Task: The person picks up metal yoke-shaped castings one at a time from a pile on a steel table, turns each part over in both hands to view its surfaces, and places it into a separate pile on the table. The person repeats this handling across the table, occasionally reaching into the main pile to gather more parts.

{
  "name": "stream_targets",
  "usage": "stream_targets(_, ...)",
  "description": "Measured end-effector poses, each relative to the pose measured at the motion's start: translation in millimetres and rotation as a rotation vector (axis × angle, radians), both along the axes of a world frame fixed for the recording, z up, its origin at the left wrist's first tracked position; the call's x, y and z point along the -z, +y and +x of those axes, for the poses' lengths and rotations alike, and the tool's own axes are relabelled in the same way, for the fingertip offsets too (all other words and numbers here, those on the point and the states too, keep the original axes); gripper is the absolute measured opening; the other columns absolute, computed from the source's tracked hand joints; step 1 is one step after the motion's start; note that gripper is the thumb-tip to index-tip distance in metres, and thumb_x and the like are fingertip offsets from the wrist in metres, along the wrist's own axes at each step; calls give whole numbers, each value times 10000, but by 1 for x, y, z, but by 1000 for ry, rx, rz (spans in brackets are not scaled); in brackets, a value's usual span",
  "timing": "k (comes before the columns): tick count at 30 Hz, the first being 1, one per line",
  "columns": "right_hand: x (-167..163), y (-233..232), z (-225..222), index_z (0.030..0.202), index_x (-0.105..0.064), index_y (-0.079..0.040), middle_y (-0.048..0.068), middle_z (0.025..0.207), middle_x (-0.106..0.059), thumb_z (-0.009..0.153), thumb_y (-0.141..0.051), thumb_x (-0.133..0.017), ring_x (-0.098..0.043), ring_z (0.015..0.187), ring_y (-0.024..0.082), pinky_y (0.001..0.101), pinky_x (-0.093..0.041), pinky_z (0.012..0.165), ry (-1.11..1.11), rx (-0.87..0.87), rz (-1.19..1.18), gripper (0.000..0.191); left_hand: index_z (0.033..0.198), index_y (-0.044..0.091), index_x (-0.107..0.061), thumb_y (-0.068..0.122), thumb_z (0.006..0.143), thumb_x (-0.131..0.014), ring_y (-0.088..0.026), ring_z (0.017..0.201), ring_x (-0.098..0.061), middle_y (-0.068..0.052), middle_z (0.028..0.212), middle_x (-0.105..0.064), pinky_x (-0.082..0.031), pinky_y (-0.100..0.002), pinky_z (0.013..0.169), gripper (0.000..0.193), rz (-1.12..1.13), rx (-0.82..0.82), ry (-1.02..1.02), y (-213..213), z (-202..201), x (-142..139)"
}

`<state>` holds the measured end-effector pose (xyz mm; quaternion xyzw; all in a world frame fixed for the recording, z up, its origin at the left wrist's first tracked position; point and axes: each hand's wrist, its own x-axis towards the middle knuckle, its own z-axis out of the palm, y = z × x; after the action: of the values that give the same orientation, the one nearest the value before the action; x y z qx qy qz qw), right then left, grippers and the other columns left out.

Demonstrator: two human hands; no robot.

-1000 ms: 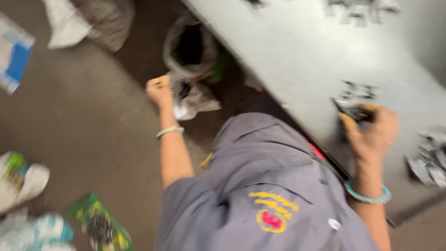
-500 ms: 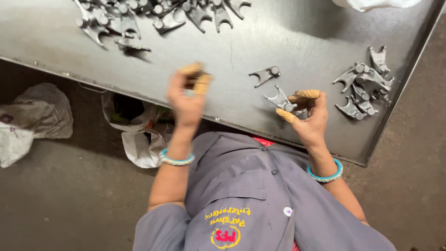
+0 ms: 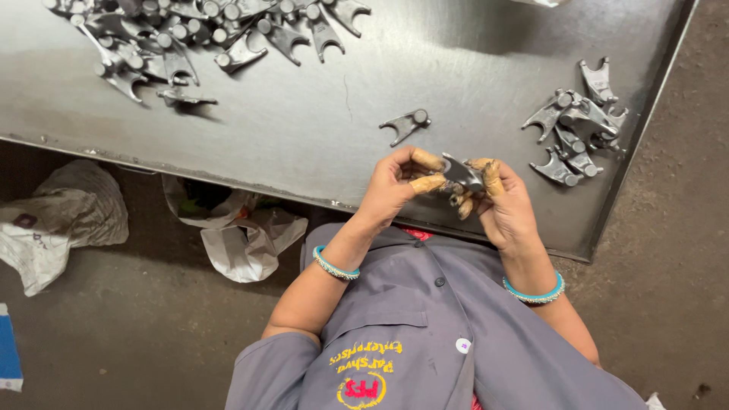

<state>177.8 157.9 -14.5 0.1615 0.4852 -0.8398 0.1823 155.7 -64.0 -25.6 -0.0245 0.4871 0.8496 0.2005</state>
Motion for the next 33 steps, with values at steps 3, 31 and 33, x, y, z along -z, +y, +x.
stream_targets(3, 6, 2, 3, 1146, -652, -29, 58, 974, -710, 1049, -349, -635, -691, 827, 171, 324, -592, 695, -57, 51, -43, 335, 1052, -9, -701, -35, 856, -803, -108, 908, -678, -45, 985, -721, -563, -271, 849, 223, -14, 2, -11, 3, 2, 4)
stream_targets(31, 6, 4, 10, 1221, -527, -20, 170, 996, -738, 934, -15, -726, -724, 791, 204, 310, -590, 578, 123, -97, 98, 349, 1310, -54, -604, -157, 828, -634, -229, 1083, -729, -184, 1165, -734, -602, -347, 986, 494, 216, 50, -130, -15, -4, -4)
stream_targets(33, 7, 1, 11, 1206, -504, -39, 181, 1000, -742, 905, -2, -748, -713, 751, 205, 315, -591, 575, 115, -97, 97, 389, 1297, -60, -599, -171, 849, -648, -237, 1103, -722, -188, 1184, -722, -599, -354, 993, 465, 192, 48, -133, -11, -5, -5)
